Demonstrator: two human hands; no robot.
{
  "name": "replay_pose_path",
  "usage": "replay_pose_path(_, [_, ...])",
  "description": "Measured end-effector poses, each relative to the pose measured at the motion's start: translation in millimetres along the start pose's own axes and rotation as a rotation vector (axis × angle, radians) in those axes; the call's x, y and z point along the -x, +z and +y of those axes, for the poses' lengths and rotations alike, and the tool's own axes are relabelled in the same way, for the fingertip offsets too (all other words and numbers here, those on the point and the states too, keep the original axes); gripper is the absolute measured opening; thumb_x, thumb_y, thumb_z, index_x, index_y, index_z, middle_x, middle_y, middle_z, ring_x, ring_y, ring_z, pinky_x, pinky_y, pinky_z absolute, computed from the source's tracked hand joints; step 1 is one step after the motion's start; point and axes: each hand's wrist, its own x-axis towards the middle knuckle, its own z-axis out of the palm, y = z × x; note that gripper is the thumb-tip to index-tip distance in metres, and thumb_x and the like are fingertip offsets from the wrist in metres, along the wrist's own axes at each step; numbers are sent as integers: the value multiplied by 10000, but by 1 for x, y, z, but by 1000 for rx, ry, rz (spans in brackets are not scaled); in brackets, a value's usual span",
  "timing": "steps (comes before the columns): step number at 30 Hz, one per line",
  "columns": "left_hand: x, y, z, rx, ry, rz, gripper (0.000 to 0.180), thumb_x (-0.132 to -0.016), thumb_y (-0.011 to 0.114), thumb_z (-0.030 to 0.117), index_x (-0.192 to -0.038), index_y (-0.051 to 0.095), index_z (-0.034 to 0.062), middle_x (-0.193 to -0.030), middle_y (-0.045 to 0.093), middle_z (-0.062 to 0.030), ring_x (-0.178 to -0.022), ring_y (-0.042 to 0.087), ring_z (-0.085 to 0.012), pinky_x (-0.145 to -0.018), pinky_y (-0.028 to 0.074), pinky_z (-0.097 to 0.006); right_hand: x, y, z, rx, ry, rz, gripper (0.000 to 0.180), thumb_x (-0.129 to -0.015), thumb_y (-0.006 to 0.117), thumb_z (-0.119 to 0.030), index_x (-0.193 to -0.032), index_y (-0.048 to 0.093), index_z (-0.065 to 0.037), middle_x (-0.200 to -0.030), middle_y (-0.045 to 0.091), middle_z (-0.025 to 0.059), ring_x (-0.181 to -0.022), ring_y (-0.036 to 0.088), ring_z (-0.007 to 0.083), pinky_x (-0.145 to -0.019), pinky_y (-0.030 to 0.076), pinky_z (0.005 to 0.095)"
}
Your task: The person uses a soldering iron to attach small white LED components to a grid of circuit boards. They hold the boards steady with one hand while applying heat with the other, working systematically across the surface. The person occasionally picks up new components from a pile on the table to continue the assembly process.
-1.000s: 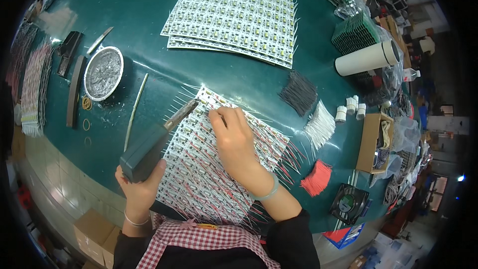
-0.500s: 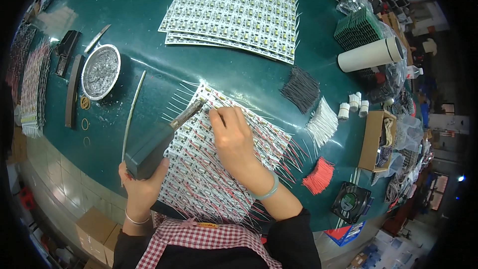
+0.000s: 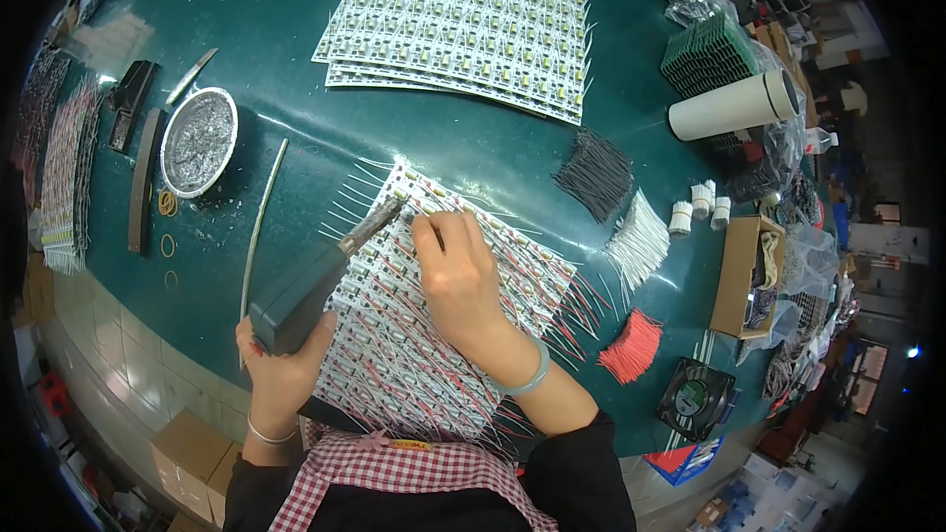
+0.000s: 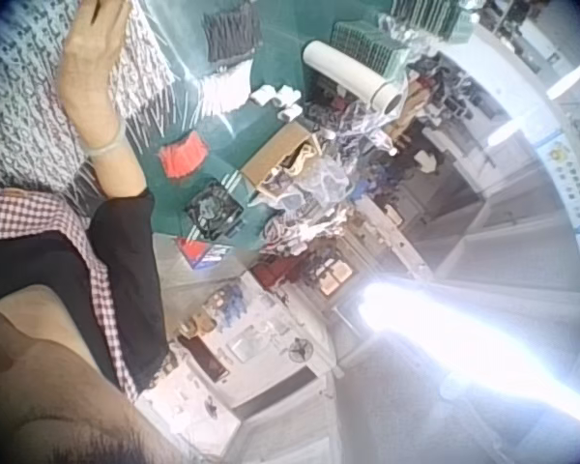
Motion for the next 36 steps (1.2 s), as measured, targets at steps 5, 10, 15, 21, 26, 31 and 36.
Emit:
replay_pose_path(5, [0,1,-3,-20,4,-17,122,-763,730,-28,-859,654,-34,-759,599,-95,-598,574,-172,-543,430,-296,0,0,0,19,-2,-5,367,-677,626,70,-1043,624,47,-937,561,121,-838,571,264,-630,500,348])
replay_pose_path(10, [0,0,-3,-33,-13,-32,123,-761,734,-27,-858,661,-35,-750,597,-90,-586,569,-155,-530,423,-289,-1,-1,-3,15,-5,-6,366,-674,625,66,-1040,623,50,-937,560,122,-839,571,266,-633,502,347])
replay_pose_path(15, [0,-4,10,-60,14,11,165,-738,744,-40,-888,677,-62,-789,636,-88,-619,608,-124,-536,455,-261,-1,-1,-2,21,-4,-8,361,-673,623,68,-1033,623,48,-935,559,124,-840,569,267,-640,505,347])
replay_pose_path(21, [3,-6,6,-29,60,65,206,-723,758,-44,-909,676,-76,-829,671,-112,-667,642,-130,-571,486,-254,0,0,-2,24,-1,-2,348,-676,618,70,-1023,622,45,-935,559,128,-841,569,271,-646,507,350])
replay_pose_path(26, [7,-8,-1,-37,98,91,229,-720,767,-42,-927,673,-75,-841,683,-118,-680,649,-140,-594,499,-264,0,-7,-2,19,20,-9,344,-685,614,71,-1028,624,39,-930,559,132,-840,570,275,-656,508,360])
replay_pose_path(31, [9,-15,4,-35,1,119,234,-721,779,-29,-926,675,-74,-856,694,-117,-694,659,-149,-629,514,-269,4,-53,-16,22,52,-65,356,-682,619,81,-1036,633,41,-938,575,136,-835,576,291,-694,501,370])
replay_pose_path(36, [14,-17,-4,-39,45,94,221,-727,774,-28,-923,681,-68,-850,684,-109,-681,646,-142,-614,505,-267,-1,-46,-24,-87,6,-14,352,-684,625,85,-1033,634,44,-938,583,142,-834,580,296,-709,496,371])
